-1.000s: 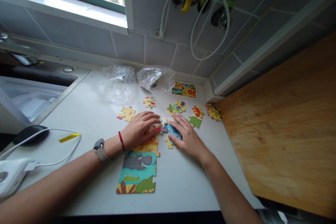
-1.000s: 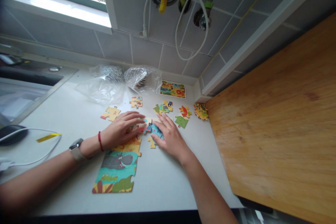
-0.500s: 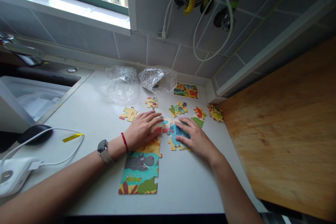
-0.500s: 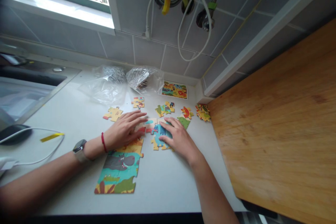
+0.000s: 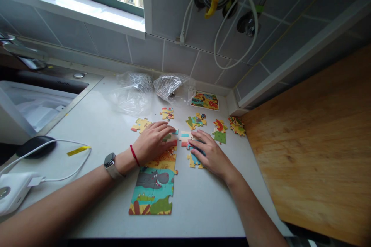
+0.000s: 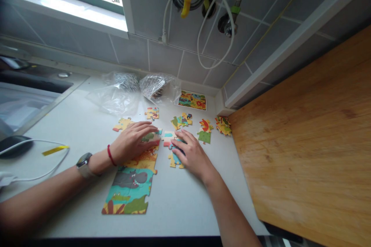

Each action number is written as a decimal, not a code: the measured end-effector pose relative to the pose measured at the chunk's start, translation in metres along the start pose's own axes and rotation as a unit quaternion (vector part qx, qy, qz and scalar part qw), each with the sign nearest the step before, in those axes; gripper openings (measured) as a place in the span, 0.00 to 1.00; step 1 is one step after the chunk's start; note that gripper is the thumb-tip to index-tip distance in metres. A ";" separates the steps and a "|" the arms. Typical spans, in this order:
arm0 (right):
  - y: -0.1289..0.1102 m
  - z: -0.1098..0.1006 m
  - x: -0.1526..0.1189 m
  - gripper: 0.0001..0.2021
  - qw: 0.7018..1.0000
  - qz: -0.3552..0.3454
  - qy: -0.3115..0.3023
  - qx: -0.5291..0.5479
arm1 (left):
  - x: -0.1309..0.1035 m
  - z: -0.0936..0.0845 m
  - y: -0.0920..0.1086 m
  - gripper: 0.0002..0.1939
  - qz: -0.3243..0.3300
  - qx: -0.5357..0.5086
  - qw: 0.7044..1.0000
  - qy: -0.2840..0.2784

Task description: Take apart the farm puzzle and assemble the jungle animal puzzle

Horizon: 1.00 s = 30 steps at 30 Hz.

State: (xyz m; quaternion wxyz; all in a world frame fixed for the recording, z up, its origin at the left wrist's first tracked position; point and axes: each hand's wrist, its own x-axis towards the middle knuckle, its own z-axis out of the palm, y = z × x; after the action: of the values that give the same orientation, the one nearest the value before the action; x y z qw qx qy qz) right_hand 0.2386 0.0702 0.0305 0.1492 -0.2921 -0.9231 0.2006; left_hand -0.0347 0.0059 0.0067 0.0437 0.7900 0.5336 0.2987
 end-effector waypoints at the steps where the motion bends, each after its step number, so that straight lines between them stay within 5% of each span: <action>1: -0.001 0.003 0.001 0.16 1.000 -0.002 -0.001 -0.005 | 0.000 0.001 -0.001 0.17 -0.005 -0.004 1.000 -0.001; 12: -0.002 0.014 0.016 0.18 0.999 0.036 0.019 -0.016 | 0.004 -0.004 0.000 0.14 -0.011 -0.049 0.998 -0.040; 30: -0.015 0.021 0.020 0.11 0.998 -0.015 0.068 0.010 | 0.003 -0.001 -0.003 0.14 -0.003 -0.038 0.999 -0.035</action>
State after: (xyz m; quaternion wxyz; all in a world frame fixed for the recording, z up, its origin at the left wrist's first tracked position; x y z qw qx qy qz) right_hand 0.2073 0.0646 0.0220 0.2173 -0.2900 -0.9131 0.1868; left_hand -0.0367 0.0091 0.0079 0.0931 0.7964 0.5223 0.2904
